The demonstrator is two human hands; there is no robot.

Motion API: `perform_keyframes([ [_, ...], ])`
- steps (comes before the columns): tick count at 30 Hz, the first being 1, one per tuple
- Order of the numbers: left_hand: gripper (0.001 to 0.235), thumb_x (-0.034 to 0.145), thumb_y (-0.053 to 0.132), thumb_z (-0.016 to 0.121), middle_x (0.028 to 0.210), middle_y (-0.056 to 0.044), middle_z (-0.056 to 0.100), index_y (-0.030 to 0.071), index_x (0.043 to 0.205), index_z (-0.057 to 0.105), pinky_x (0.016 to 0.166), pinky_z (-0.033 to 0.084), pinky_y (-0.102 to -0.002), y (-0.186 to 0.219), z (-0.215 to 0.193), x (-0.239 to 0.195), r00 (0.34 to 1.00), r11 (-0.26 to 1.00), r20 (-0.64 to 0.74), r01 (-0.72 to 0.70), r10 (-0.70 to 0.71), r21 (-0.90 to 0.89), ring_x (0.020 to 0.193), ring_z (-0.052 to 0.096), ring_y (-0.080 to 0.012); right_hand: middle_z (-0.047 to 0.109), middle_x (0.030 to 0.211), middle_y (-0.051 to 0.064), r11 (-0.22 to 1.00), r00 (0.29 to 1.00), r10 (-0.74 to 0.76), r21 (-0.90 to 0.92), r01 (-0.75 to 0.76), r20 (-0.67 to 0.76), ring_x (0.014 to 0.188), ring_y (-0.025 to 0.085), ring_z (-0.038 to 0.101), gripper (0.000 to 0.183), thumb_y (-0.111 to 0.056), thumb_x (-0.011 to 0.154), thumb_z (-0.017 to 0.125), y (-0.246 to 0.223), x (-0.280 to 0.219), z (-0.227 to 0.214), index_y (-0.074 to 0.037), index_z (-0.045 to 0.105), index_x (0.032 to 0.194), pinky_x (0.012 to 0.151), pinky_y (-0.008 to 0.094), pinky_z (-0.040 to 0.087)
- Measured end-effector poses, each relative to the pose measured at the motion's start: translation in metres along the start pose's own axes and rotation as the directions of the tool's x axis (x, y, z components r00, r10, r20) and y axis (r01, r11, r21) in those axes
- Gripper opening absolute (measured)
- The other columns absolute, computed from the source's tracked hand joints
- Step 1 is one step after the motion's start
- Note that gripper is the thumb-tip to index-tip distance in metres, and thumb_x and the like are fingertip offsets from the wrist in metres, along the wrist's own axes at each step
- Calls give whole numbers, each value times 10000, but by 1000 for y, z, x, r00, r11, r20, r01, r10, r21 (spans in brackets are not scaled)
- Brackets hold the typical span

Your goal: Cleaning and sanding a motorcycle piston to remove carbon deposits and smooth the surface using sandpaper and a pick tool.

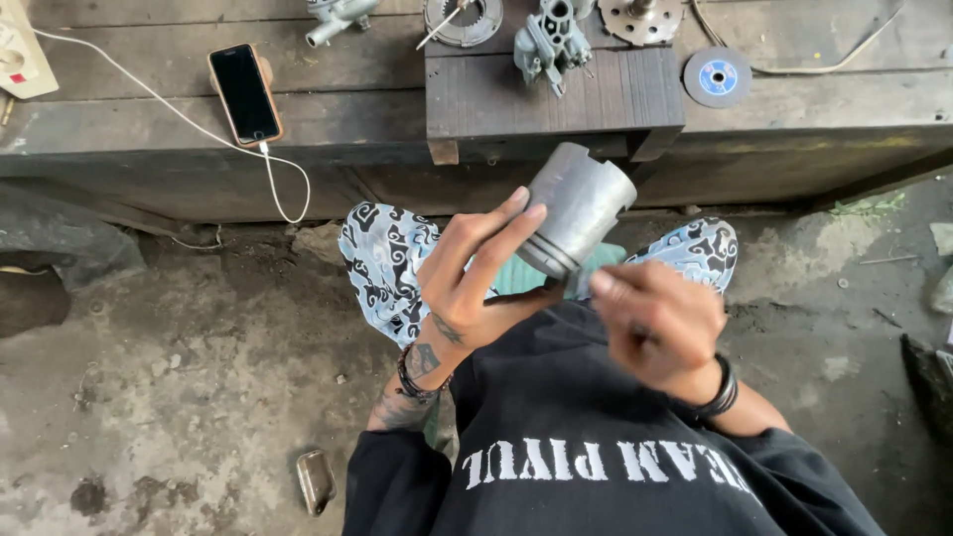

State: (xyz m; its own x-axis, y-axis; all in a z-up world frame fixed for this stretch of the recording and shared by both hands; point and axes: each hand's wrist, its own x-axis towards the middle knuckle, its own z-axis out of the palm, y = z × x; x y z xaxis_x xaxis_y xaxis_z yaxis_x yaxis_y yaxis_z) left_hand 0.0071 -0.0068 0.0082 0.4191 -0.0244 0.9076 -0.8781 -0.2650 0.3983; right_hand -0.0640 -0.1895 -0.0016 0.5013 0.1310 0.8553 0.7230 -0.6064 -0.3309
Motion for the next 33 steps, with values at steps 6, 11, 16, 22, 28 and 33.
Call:
perform_keyframes([
  [6, 380, 838, 235, 867, 1070, -177, 746, 30, 1147, 783, 752, 694, -369, 3, 8, -2, 992, 990, 47, -118, 114, 81, 770, 740, -283, 703, 750, 155, 999, 1000, -11, -50, 10, -20, 586, 311, 645, 180, 35, 980, 627, 3, 21, -1, 75, 803, 992, 471, 387, 460],
  [11, 509, 774, 359, 921, 1061, -135, 747, 41, 1146, 781, 712, 673, -365, -4, -4, 7, 999, 993, -36, -2, 6, 120, 788, 733, -251, 684, 733, 152, 993, 994, 85, -93, -78, 73, 583, 346, 652, 148, 31, 961, 633, -8, 1, 0, 48, 777, 990, 496, 408, 499],
  [16, 548, 779, 386, 918, 1101, -121, 746, 45, 1182, 768, 806, 660, -377, 0, -10, 1, 998, 997, 9, 63, -64, 47, 906, 752, -267, 689, 729, 150, 993, 993, 108, -44, -106, 37, 549, 328, 613, 126, 31, 959, 660, -5, 4, 2, 53, 784, 956, 479, 381, 477],
  [22, 437, 855, 343, 855, 1097, -136, 750, 54, 1175, 781, 784, 677, -386, 0, 4, -3, 999, 999, 35, -19, 20, -26, 866, 758, -281, 659, 705, 133, 986, 993, 118, -119, -120, -23, 568, 331, 600, 153, -39, 1008, 671, -4, 7, -8, 71, 743, 929, 492, 414, 442],
  [28, 496, 918, 320, 889, 1263, -165, 666, 67, 1294, 687, 898, 703, -431, -16, -12, -32, 961, 988, 236, -154, 146, 18, 1027, 749, -332, 580, 737, 139, 946, 963, 269, -194, -259, 27, 610, 314, 502, 70, -16, 1024, 719, 0, 22, -21, 49, 717, 998, 555, 408, 354],
  [33, 491, 1017, 384, 745, 1305, -193, 639, 10, 1323, 657, 919, 707, -432, -4, -21, -13, 922, 982, 344, -140, 175, -123, 1122, 760, -371, 431, 732, 138, 955, 970, 241, -179, -236, 10, 579, 222, 326, 166, 20, 1111, 561, 8, 11, -29, 123, 681, 1161, 570, 378, 254],
])
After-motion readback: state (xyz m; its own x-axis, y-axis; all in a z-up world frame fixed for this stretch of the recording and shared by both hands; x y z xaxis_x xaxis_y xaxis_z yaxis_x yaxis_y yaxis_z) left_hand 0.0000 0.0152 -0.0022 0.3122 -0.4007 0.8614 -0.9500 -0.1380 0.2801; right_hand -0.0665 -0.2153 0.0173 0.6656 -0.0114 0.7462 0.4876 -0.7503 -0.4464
